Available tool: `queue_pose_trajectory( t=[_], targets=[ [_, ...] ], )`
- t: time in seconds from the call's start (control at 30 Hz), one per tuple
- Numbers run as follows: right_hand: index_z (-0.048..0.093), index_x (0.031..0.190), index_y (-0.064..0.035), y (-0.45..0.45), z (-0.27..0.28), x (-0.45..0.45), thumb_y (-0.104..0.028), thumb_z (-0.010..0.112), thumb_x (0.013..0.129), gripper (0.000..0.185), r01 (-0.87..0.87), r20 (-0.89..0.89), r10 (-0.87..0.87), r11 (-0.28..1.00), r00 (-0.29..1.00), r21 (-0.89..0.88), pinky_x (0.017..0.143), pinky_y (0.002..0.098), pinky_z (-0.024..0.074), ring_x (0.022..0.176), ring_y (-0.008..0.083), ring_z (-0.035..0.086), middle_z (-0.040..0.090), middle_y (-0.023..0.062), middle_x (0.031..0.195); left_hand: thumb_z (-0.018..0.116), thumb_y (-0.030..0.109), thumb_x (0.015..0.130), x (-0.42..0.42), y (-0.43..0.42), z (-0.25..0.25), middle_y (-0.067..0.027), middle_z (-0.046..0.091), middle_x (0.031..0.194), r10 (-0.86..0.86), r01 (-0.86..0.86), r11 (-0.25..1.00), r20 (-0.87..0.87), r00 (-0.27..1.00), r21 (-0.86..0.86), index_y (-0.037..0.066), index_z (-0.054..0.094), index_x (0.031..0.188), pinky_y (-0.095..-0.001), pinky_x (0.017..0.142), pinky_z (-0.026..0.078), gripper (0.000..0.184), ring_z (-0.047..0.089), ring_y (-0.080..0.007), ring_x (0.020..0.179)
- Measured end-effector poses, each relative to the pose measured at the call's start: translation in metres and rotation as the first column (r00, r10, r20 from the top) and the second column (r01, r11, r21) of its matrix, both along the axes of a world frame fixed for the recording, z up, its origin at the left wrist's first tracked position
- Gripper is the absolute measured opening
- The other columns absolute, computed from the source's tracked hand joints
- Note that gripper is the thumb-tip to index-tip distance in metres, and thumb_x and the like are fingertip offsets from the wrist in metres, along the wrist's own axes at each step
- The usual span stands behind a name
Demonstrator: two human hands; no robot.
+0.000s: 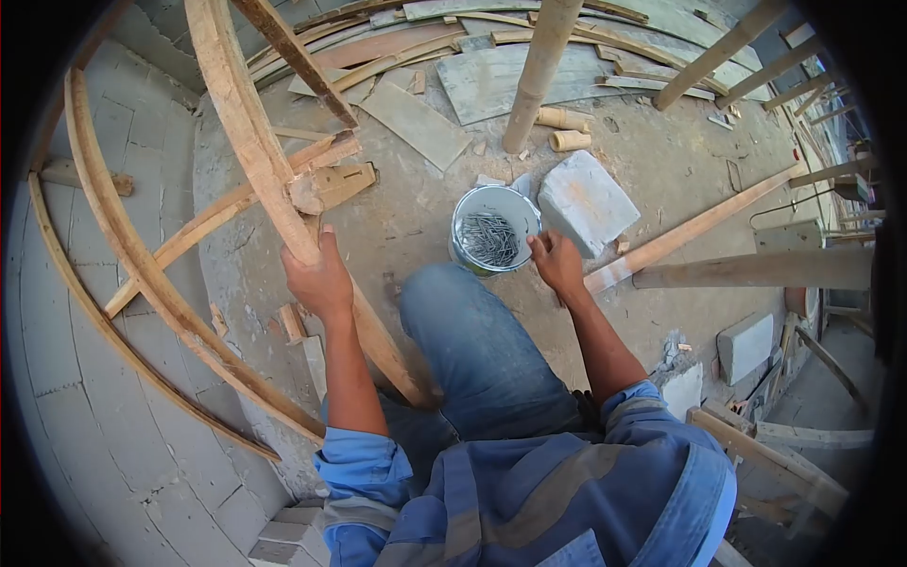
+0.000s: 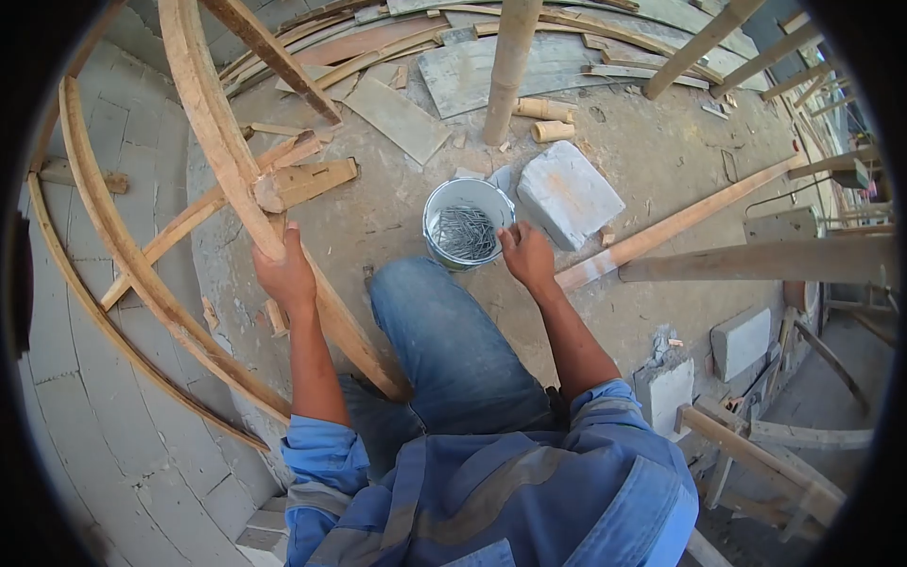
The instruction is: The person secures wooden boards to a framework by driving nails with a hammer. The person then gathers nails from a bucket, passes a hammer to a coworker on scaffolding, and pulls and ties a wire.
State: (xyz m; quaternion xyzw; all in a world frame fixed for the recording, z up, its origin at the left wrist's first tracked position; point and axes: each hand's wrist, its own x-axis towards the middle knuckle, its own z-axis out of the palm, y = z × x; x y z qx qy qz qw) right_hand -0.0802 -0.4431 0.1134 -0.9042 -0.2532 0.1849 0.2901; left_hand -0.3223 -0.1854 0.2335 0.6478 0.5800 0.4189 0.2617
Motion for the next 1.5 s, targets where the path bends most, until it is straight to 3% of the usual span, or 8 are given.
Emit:
queue_pose_trajectory(
  t=[0.1, 0.2, 0.3, 0.6, 0.8, 0.9, 1.0, 1.5],
  targets=[
    [0.070, 0.095, -0.0004, 0.036, 0.015, 0.008, -0.029, 0.066, 0.095, 0.029, -0.112, -0.018, 0.118, 0.976, 0.993, 0.187, 0.072, 0.0484, 0.0544, 0.082, 0.0429, 0.070, 0.071, 0.0240, 0.085, 0.078, 0.030, 0.087, -0.001, 0.002, -0.004, -0.0184, 0.074, 0.103, -0.011, 0.011, 1.000, 0.000, 1.000, 0.010, -0.002, 0.065, 0.112, -0.0423, 0.085, 0.053, 0.043, 0.072, -0.0337, 0.094],
    [0.071, 0.096, -0.0019, 0.074, -0.010, 0.024, -0.021, 0.064, 0.093, 0.021, -0.377, 0.088, 0.373, 0.925, 0.924, 0.046, 0.075, 0.0484, 0.0559, 0.090, 0.0413, 0.072, 0.073, 0.0230, 0.093, 0.078, 0.029, 0.088, 0.002, 0.003, -0.006, -0.0188, 0.074, 0.105, -0.027, 0.026, 0.999, 0.041, 0.999, 0.018, -0.002, 0.065, 0.113, -0.0416, 0.085, 0.053, 0.042, 0.072, -0.0329, 0.095],
    [0.075, 0.103, -0.0043, 0.114, -0.040, 0.036, -0.016, 0.063, 0.091, 0.021, -0.606, -0.010, 0.664, 0.677, 0.748, -0.417, 0.081, 0.0466, 0.0580, 0.099, 0.0370, 0.073, 0.075, 0.0201, 0.102, 0.078, 0.027, 0.088, 0.004, 0.004, -0.005, -0.0190, 0.074, 0.104, -0.012, 0.011, 1.000, 0.035, 0.999, 0.026, -0.002, 0.065, 0.113, -0.0411, 0.086, 0.053, 0.041, 0.072, -0.0323, 0.094],
    [0.078, 0.097, -0.0036, 0.118, -0.103, 0.026, -0.014, 0.068, 0.082, 0.021, -0.814, -0.305, 0.868, 0.173, 0.393, -0.555, 0.084, 0.0452, 0.0600, 0.098, 0.0340, 0.075, 0.077, 0.0194, 0.103, 0.079, 0.024, 0.086, 0.006, 0.002, -0.003, -0.0176, 0.075, 0.100, 0.049, -0.048, 0.998, -0.026, 0.998, 0.029, -0.002, 0.067, 0.110, -0.0409, 0.083, 0.054, 0.037, 0.073, -0.0326, 0.090],
    [0.078, 0.103, -0.0041, 0.115, -0.054, 0.039, -0.015, 0.070, 0.080, 0.027, -0.766, -0.355, 0.801, 0.187, 0.481, -0.615, 0.084, 0.0456, 0.0599, 0.101, 0.0334, 0.075, 0.077, 0.0176, 0.107, 0.080, 0.024, 0.085, 0.009, 0.005, -0.002, -0.0173, 0.075, 0.100, 0.064, -0.064, 0.997, -0.011, 0.998, 0.034, -0.002, 0.067, 0.109, -0.0411, 0.084, 0.054, 0.037, 0.072, -0.0327, 0.090],
    [0.075, 0.102, -0.0010, 0.119, -0.052, 0.052, -0.009, 0.065, 0.078, 0.027, -0.746, -0.255, 0.769, 0.390, 0.587, -0.540, 0.083, 0.0482, 0.0593, 0.095, 0.0381, 0.074, 0.075, 0.0220, 0.099, 0.079, 0.023, 0.086, 0.008, 0.004, -0.004, -0.0175, 0.074, 0.102, 0.063, -0.062, 0.998, -0.029, 0.998, 0.029, -0.003, 0.067, 0.111, -0.0402, 0.084, 0.054, 0.038, 0.072, -0.0308, 0.091],
    [0.074, 0.102, 0.0004, 0.122, -0.082, 0.066, -0.010, 0.064, 0.077, 0.029, -0.838, -0.162, 0.851, 0.428, 0.500, -0.338, 0.081, 0.0488, 0.0592, 0.093, 0.0395, 0.074, 0.075, 0.0234, 0.096, 0.078, 0.022, 0.088, 0.007, 0.006, -0.006, -0.0171, 0.074, 0.104, 0.021, -0.023, 0.998, 0.028, 0.999, 0.059, -0.004, 0.067, 0.111, -0.0392, 0.085, 0.054, 0.037, 0.071, -0.0282, 0.092],
    [0.079, 0.099, -0.0085, 0.135, -0.132, 0.040, -0.014, 0.067, 0.076, 0.025, -0.867, -0.338, 0.885, 0.131, 0.321, -0.481, 0.080, 0.0493, 0.0595, 0.092, 0.0363, 0.075, 0.076, 0.0180, 0.097, 0.078, 0.023, 0.088, 0.007, 0.006, -0.006, -0.0198, 0.075, 0.098, 0.033, -0.029, 0.997, -0.056, 0.998, 0.077, -0.007, 0.068, 0.107, -0.0420, 0.082, 0.055, 0.037, 0.073, -0.0321, 0.088]
  ],
)
